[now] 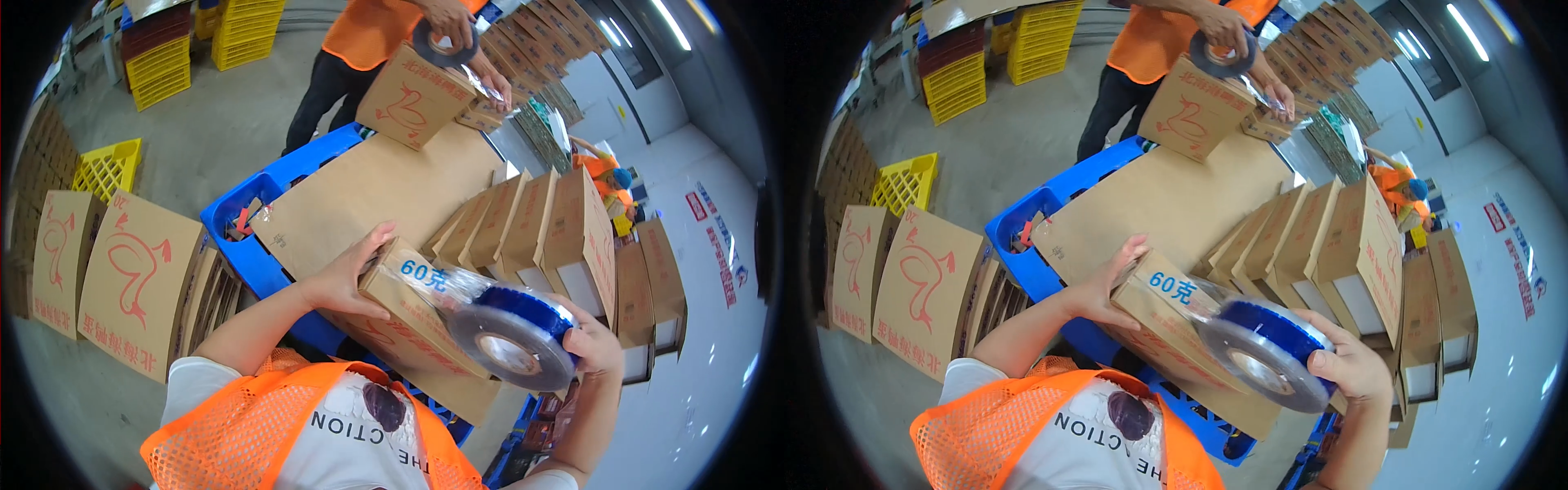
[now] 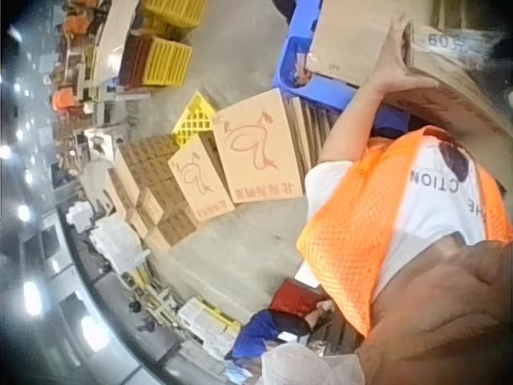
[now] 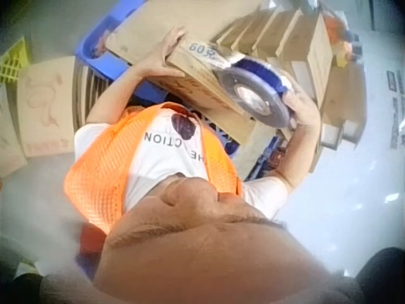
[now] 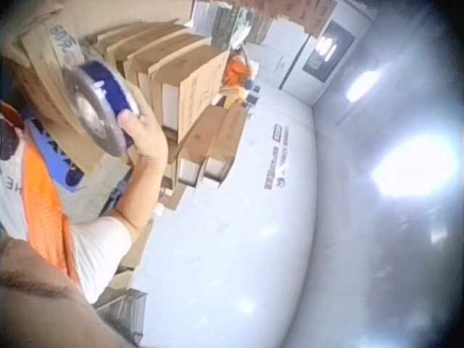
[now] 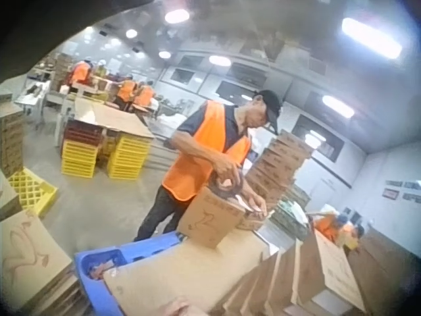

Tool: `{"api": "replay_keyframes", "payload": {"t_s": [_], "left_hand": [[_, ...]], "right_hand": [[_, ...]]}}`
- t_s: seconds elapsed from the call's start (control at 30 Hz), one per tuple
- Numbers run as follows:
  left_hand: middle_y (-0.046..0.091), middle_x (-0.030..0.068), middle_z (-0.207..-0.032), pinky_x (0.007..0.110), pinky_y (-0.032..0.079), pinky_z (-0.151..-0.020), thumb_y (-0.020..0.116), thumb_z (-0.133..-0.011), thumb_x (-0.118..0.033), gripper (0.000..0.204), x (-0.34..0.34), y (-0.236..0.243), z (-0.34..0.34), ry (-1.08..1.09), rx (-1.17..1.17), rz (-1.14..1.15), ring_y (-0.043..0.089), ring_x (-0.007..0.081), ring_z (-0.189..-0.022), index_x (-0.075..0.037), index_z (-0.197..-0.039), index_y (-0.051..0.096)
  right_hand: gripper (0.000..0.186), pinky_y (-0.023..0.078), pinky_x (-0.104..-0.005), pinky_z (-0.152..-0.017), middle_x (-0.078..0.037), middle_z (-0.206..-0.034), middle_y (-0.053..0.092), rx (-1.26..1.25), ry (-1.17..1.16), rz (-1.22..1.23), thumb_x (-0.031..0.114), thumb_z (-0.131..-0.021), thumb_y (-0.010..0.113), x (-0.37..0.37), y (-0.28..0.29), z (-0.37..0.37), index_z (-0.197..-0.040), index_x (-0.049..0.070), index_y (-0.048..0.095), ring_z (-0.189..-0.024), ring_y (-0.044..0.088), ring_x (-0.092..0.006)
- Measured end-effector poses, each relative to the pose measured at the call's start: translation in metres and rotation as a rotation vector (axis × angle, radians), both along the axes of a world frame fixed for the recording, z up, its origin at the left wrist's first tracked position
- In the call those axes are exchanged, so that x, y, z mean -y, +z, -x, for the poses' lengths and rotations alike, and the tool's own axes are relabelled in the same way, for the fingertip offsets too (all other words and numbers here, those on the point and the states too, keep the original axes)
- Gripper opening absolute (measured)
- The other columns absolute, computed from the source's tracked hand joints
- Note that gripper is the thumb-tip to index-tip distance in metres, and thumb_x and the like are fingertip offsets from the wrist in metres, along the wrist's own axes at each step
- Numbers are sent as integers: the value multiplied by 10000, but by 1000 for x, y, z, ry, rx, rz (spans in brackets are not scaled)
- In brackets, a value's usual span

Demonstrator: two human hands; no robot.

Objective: Manually applying tape to seal cardboard boxes and stacking them on a blue pallet.

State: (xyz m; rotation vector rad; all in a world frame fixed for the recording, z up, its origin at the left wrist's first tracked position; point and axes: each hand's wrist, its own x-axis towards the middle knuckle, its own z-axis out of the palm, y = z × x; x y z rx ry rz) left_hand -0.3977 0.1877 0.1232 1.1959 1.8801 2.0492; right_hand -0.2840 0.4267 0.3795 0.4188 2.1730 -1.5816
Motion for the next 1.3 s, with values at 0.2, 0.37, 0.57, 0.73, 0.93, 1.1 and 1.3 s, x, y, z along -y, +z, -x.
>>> {"api": "replay_keyframes", "payload": {"t_s": [0.2,0.37,0.57,0.73,0.93,1.1,1.3], "left_hand": [[242,179,-1380,420,224,-1047,822,-517,-260,1169,15,32,16,-121,-19,336,283,318,-1268,-60,-1381,60],[366,161,-1314,512,153,-1045,802,-504,-299,1184,-6,111,7,-126,-530,692,347,306,-1229,-67,-1388,49],[503,172,-1165,543,98,-1045,779,-481,-300,1153,-22,110,0,-190,-465,839,439,307,-1147,-67,-1383,99],[535,176,-1115,547,84,-1045,774,-464,-313,1119,-19,109,-2,-151,-437,772,480,301,-1106,-53,-1367,165],[548,173,-1097,563,65,-1039,780,-446,-350,1112,-20,110,-5,-130,-494,766,494,299,-1092,-53,-1352,208],[541,151,-1143,522,64,-1061,776,-433,-391,1073,-19,115,-7,-105,-493,843,432,281,-1163,54,-1282,294],[534,144,-1153,520,43,-1064,789,-423,-379,1088,-20,117,-9,-107,-513,844,404,302,-1185,47,-1278,269]], "right_hand": [[1019,325,-305,-959,-113,-1176,504,-64,78,172,328,-452,863,-41,-13,-25,-1264,-42,372,-1097,464,-203],[1040,320,-299,-959,-113,-1200,481,-120,14,215,353,-470,854,-54,-26,-40,-1285,-39,340,-1112,447,-191],[905,370,-284,-909,-90,-1155,509,-184,-15,159,471,-588,773,-53,-28,-48,-1248,-26,404,-1051,476,-168],[586,433,-273,-816,-97,-1013,605,-83,7,5,418,-770,639,-60,-1,-61,-1152,-13,537,-918,549,-152],[497,455,-279,-768,-112,-945,630,51,96,-255,411,-802,587,-64,12,-65,-1103,16,586,-849,574,-160],[594,464,-297,-775,-142,-945,639,204,220,-596,494,-768,585,-64,9,-61,-1076,-15,592,-842,598,-196],[615,453,-311,-780,-182,-956,631,286,219,-601,553,-757,521,-96,-49,-64,-1013,4,627,-878,602,-273]]}}
